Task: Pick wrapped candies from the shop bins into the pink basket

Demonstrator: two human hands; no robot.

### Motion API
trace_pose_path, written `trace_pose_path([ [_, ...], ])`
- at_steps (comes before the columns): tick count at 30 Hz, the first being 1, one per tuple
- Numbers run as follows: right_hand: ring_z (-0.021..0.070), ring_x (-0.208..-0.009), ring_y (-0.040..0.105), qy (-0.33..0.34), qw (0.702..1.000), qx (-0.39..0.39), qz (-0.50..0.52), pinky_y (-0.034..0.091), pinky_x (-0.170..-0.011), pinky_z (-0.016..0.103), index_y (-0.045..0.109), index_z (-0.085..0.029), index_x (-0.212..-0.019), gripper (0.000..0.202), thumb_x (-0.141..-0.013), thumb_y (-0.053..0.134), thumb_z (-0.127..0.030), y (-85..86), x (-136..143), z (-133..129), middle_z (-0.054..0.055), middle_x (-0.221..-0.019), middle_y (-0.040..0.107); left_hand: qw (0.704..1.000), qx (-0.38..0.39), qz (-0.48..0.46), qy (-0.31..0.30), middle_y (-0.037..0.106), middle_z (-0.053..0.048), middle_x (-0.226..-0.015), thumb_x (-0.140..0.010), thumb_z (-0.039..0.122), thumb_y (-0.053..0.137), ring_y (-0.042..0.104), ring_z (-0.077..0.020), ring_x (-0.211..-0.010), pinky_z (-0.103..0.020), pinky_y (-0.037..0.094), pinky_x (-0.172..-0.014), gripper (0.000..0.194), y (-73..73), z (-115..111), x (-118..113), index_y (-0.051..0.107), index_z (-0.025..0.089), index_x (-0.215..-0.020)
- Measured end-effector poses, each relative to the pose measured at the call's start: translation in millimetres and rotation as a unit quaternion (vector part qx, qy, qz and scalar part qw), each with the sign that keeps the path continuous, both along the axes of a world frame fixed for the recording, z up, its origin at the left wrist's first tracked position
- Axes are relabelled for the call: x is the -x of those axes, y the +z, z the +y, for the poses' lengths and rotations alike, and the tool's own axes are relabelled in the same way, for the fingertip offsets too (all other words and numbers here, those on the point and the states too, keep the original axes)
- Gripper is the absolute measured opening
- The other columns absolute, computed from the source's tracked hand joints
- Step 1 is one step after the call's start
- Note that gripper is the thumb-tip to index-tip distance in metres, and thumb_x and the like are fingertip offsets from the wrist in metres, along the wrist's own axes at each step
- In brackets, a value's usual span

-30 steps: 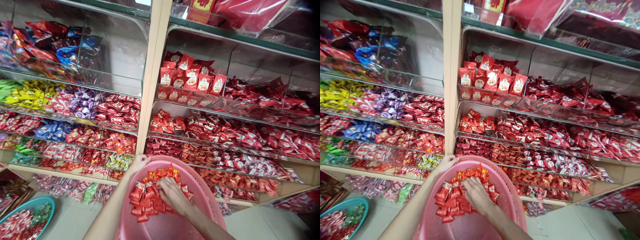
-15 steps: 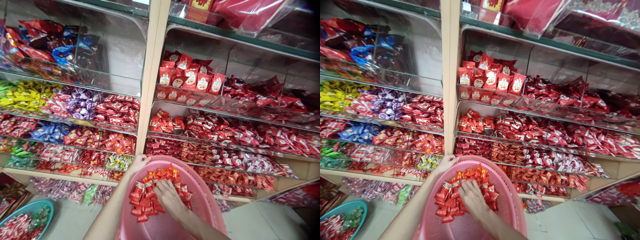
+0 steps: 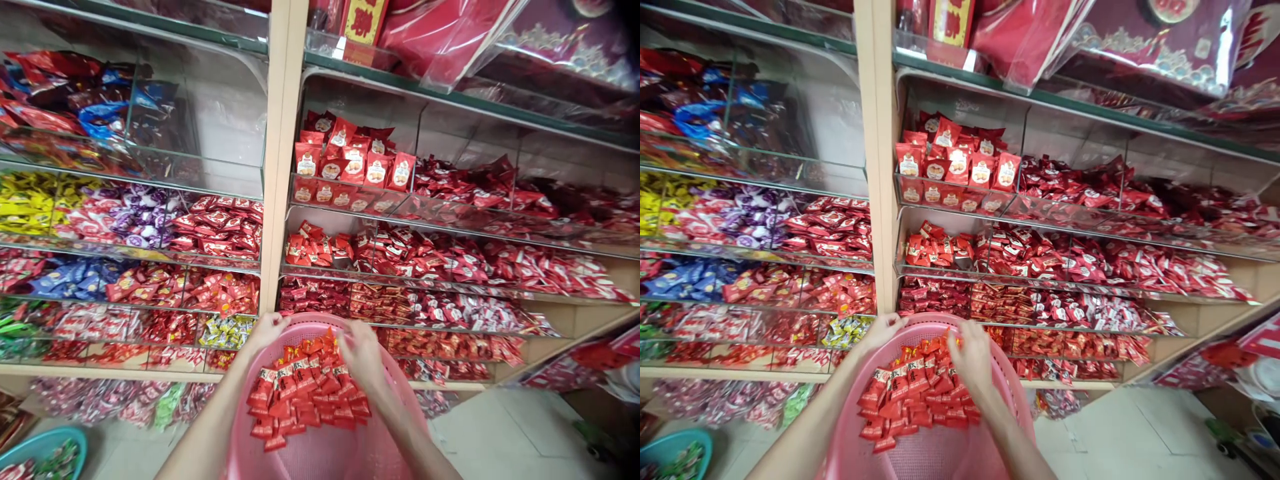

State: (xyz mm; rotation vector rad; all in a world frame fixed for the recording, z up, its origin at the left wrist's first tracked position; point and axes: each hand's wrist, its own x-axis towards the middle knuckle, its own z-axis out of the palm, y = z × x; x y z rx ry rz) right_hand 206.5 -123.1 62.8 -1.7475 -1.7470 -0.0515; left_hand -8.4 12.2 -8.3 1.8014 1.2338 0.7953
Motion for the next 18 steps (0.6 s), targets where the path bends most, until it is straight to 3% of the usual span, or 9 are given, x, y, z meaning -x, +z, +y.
trace_pose_path([
  [2, 0.0247, -0.093, 0.052, -0.110, 0.994, -0.014, 0.012, 0.039, -0.082, 0.038, 0.058, -0.014, -0.102, 0.032, -0.086, 0.040, -0.034, -1.4, -33.6, 6.1, 0.012, -0.099, 0.060, 1.000, 0.008, 0.010, 0.012, 0.042, 0.005, -0.050, -0.070, 0.061, 0.049, 0.038, -0.0098, -0.052, -0.021, 0.027, -0.052, 0.048, 3.4, -3.9, -0.8, 0.050, 0.016, -0.055],
  [5, 0.0279, -0.102, 0.053, -0.196, 0.977, 0.076, 0.040, 0.040, -0.084, 0.038, 0.053, -0.011, -0.112, 0.043, -0.085, 0.039, -0.042, -16.1, -70.6, 4.4, 0.017, -0.110, 0.058, 0.999, 0.015, 0.034, 0.020, 0.044, 0.005, -0.050, -0.069, 0.062, 0.049, 0.040, -0.0103, -0.052, -0.021, 0.028, -0.053, 0.048, 8.2, -10.7, -5.4, 0.051, 0.016, -0.055],
  [8, 0.0270, -0.102, 0.057, -0.183, 0.956, 0.213, 0.091, 0.042, -0.082, 0.036, 0.047, -0.011, -0.121, 0.051, -0.086, 0.037, -0.047, -31.8, -84.4, -4.7, 0.017, -0.110, 0.061, 0.998, 0.018, 0.065, 0.009, 0.045, 0.005, -0.051, -0.070, 0.063, 0.047, 0.042, -0.0108, -0.053, -0.021, 0.029, -0.054, 0.048, 13.3, -18.0, -13.7, 0.050, 0.017, -0.056],
  [10, 0.0264, -0.103, 0.058, -0.165, 0.949, 0.248, 0.101, 0.042, -0.082, 0.035, 0.045, -0.013, -0.122, 0.051, -0.086, 0.036, -0.048, -36.4, -86.5, -11.4, 0.016, -0.110, 0.062, 0.997, 0.017, 0.077, 0.004, 0.045, 0.005, -0.051, -0.071, 0.062, 0.047, 0.042, -0.0108, -0.053, -0.021, 0.029, -0.055, 0.048, 18.0, -23.1, -20.0, 0.049, 0.017, -0.055],
  [18, 0.0253, -0.103, 0.059, -0.164, 0.963, 0.199, 0.080, 0.043, -0.083, 0.034, 0.050, -0.015, -0.115, 0.044, -0.086, 0.037, -0.045, -35.3, -112.2, -34.9, 0.015, -0.112, 0.062, 0.991, 0.006, 0.130, 0.026, 0.050, 0.004, -0.052, -0.071, 0.057, 0.050, 0.047, -0.0128, -0.056, -0.021, 0.028, -0.055, 0.042, 41.5, -42.7, -52.8, 0.048, 0.018, -0.055],
])
